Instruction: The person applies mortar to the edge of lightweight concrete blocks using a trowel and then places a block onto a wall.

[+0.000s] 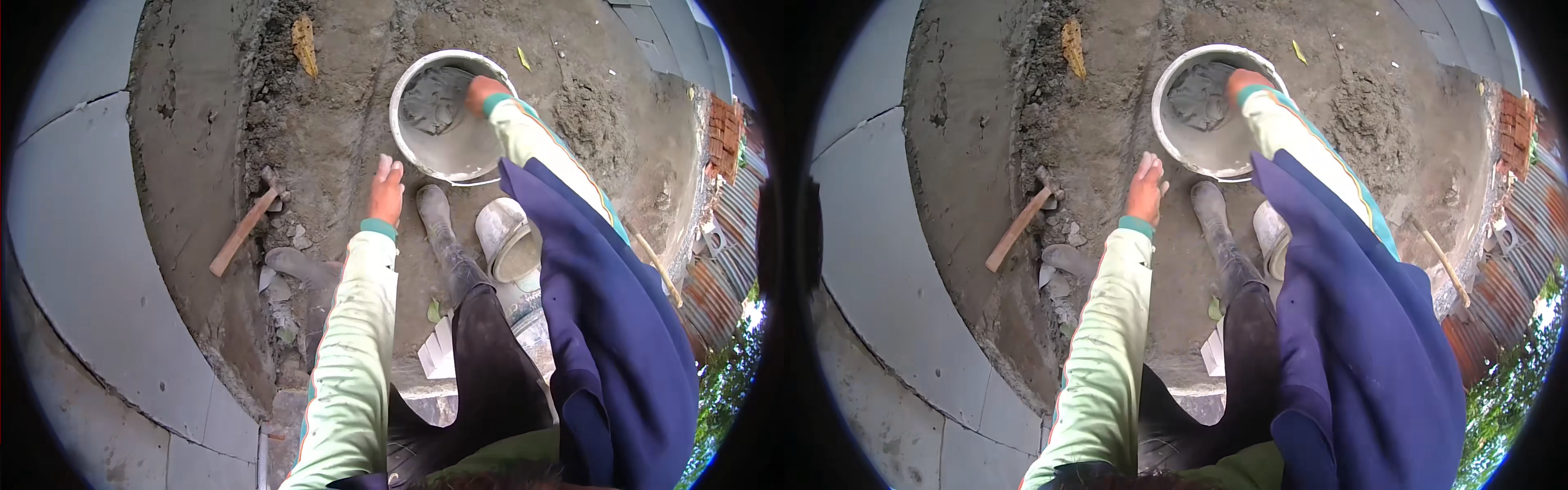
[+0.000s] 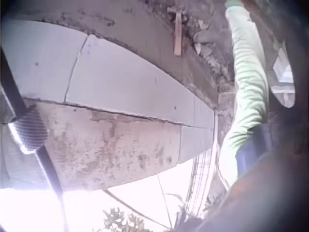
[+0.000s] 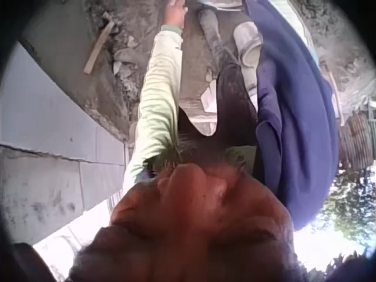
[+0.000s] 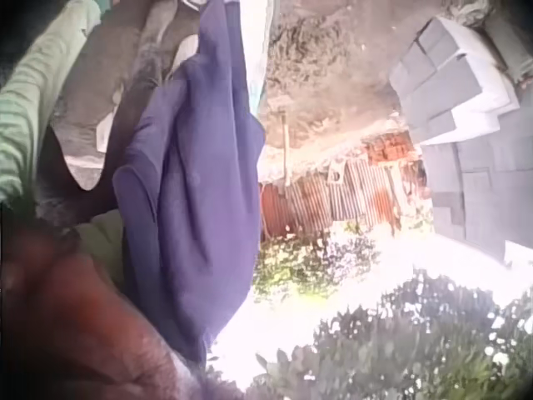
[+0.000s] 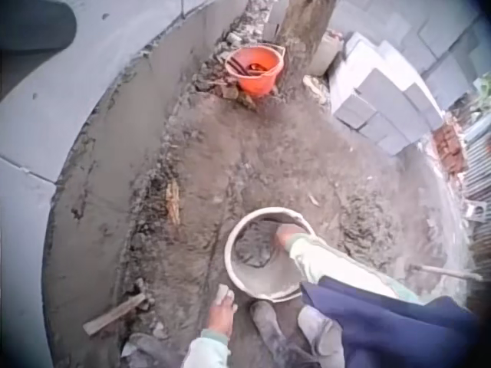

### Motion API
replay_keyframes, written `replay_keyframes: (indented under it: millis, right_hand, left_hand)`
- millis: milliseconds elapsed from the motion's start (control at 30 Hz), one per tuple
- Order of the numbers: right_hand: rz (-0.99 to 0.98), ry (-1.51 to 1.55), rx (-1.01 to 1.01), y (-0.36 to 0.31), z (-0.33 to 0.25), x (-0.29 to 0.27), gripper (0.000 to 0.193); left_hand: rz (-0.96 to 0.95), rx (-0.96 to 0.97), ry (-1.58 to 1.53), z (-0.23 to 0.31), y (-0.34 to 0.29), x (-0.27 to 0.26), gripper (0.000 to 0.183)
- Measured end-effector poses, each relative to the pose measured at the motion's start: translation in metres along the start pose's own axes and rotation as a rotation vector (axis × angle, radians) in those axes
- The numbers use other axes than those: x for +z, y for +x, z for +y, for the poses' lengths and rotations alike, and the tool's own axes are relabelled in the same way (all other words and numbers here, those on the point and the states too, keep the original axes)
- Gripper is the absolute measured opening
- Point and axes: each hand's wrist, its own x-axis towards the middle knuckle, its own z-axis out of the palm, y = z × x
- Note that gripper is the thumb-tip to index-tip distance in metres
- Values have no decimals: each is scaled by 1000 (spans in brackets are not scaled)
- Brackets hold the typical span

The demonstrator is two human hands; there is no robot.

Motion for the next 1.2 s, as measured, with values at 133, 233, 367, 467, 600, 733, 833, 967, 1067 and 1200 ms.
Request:
replay_keyframes:
  millis: [133, 233, 367, 467, 600, 733, 833, 967, 1067, 1200]
  right_hand:
    - [-28, -216, 208, -13, -60, 78, 52]
    - [-115, -287, -54, -48, -24, 93, 51]
    - [-85, -204, -30, -82, 24, 24, 46]
    - [246, -183, -185, -62, 31, 35, 33]
    - [-111, -11, -119, -45, 20, 103, 31]
    - [-479, 580, 125, -77, 43, 70, 39]
    - [-475, 773, 3, -124, 67, 64, 35]
    - [-616, 1072, -70, -199, 47, 44, 24]
    - [-667, 1058, -161, -260, 26, 40, 24]
    - [-695, 1029, -228, -350, -13, 20, 15]
  left_hand:
    - [-137, -148, -185, 1, 30, 45, 63]
    - [-116, -142, -297, -24, 29, 10, 66]
    - [-105, -175, -350, 7, 20, 16, 83]
    - [-190, -142, -348, 8, 18, 15, 95]
    - [-255, -134, -337, 15, 18, 33, 107]
    - [-217, -203, -238, 25, -1, 27, 111]
    - [-120, -250, -124, 33, -29, 18, 106]
    - [130, 89, -48, 38, -135, -54, 87]
    - [345, 221, 12, 65, -283, -108, 81]
    - [582, 266, 89, 68, -422, -165, 69]
